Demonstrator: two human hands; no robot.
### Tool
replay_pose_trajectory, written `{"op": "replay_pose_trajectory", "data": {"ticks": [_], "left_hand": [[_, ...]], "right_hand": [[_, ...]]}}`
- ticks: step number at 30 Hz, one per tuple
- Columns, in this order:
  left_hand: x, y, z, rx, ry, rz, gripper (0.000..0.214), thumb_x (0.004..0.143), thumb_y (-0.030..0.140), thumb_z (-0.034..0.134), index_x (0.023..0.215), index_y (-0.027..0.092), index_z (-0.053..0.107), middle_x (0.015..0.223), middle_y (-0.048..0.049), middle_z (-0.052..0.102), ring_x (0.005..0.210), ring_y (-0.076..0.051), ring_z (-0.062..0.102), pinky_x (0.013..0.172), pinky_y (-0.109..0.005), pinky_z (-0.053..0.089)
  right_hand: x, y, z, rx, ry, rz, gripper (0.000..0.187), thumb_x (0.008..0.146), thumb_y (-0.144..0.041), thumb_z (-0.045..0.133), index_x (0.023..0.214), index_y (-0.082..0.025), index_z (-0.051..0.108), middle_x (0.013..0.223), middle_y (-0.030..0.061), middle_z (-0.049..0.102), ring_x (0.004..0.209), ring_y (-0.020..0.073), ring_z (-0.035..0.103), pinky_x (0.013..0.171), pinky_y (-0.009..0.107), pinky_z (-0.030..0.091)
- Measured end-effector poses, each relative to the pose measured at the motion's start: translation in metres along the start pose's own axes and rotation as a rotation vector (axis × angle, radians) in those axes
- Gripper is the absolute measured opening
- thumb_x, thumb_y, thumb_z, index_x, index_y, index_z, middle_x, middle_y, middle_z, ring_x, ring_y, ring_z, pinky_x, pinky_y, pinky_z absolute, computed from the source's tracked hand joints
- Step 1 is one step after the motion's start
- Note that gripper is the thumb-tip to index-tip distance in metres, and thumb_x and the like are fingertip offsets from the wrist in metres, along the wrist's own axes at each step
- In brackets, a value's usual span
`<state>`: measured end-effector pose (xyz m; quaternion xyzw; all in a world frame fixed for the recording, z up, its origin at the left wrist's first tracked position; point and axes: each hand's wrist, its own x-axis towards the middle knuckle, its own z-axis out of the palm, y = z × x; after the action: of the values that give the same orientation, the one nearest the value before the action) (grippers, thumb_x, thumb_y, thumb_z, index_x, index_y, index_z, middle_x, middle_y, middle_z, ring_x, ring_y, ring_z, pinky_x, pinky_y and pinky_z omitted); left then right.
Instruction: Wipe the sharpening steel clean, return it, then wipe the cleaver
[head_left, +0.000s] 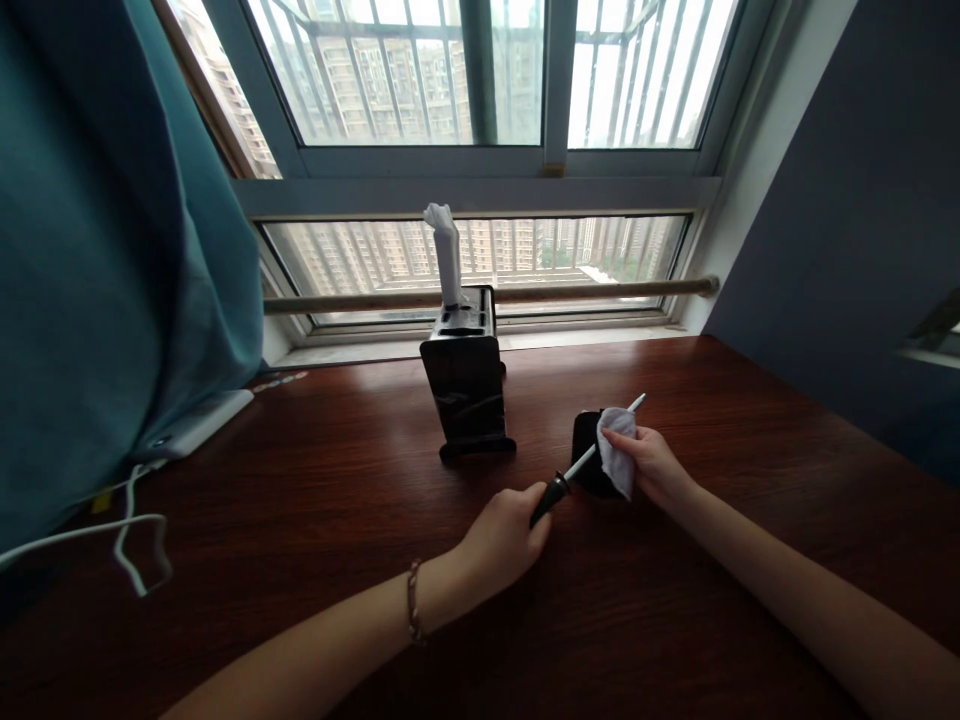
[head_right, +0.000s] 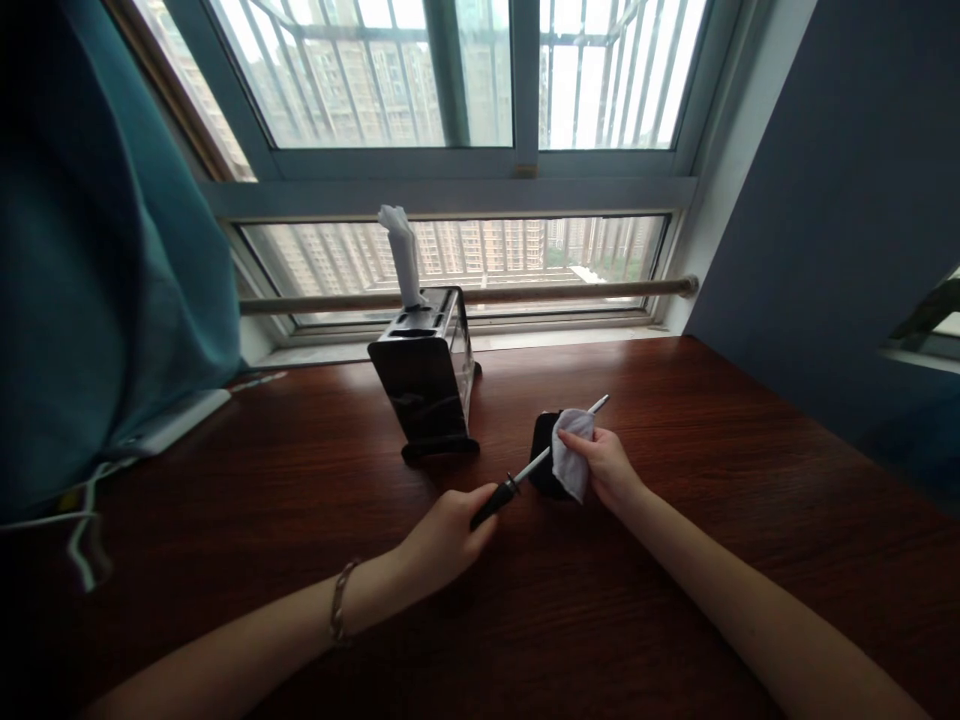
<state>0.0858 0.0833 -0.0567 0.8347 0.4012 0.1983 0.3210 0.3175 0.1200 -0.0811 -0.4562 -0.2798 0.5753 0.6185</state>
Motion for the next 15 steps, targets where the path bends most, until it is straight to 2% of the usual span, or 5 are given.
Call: {"op": "replay_pose_trajectory", "data": {"ticks": [3, 6, 8, 11, 15], "left_hand": [[-0.002, 0.002, -0.001, 0.314, -0.04, 0.018, 0.031, 0.084, 0.013, 0.04, 0.112, 0.008, 0.052, 0.088, -0.0143, 0.065, 0.074, -0.024, 0.061, 0.064, -0.031, 0.042], [-0.004, 0.004, -0.002, 0.393, -0.073, 0.019, 0.034, 0.084, 0.012, 0.039, 0.115, 0.006, 0.051, 0.087, -0.016, 0.064, 0.074, -0.025, 0.061, 0.063, -0.032, 0.042], [-0.003, 0.005, -0.003, 0.212, -0.059, 0.027, 0.025, 0.084, 0.015, 0.041, 0.103, 0.01, 0.057, 0.08, -0.0103, 0.063, 0.07, -0.021, 0.059, 0.063, -0.029, 0.04], [0.0, 0.004, -0.005, -0.2, -0.076, -0.009, 0.018, 0.084, 0.023, 0.046, 0.088, 0.014, 0.061, 0.066, -0.0007, 0.054, 0.057, -0.014, 0.051, 0.055, -0.024, 0.036], [0.007, -0.001, -0.008, -0.857, -0.365, -0.338, 0.024, 0.08, 0.038, 0.056, 0.088, 0.015, 0.057, 0.054, 0.0063, 0.037, 0.039, -0.005, 0.027, 0.039, -0.019, 0.017]], "right_hand": [[0.013, -0.008, -0.012, 0.025, 0.09, -0.027, 0.026, 0.051, -0.018, 0.085, 0.068, -0.009, 0.067, 0.067, 0.0075, 0.069, 0.055, 0.0153, 0.062, 0.05, 0.02, 0.053], [0.023, -0.017, -0.022, 0.049, 0.166, -0.047, 0.02, 0.055, -0.014, 0.082, 0.066, -0.01, 0.066, 0.065, 0.0068, 0.068, 0.053, 0.0151, 0.062, 0.048, 0.021, 0.054], [0.028, -0.022, -0.028, 0.068, 0.22, -0.065, 0.017, 0.058, -0.013, 0.08, 0.065, -0.011, 0.065, 0.064, 0.0059, 0.068, 0.052, 0.0148, 0.062, 0.049, 0.021, 0.055], [0.034, -0.028, -0.035, 0.091, 0.286, -0.096, 0.016, 0.06, -0.012, 0.078, 0.067, -0.011, 0.064, 0.064, 0.005, 0.068, 0.052, 0.0148, 0.062, 0.049, 0.021, 0.055], [0.04, -0.033, -0.043, 0.11, 0.327, -0.141, 0.013, 0.062, -0.011, 0.076, 0.069, -0.01, 0.064, 0.062, 0.0033, 0.067, 0.051, 0.0136, 0.062, 0.048, 0.02, 0.055]]}}
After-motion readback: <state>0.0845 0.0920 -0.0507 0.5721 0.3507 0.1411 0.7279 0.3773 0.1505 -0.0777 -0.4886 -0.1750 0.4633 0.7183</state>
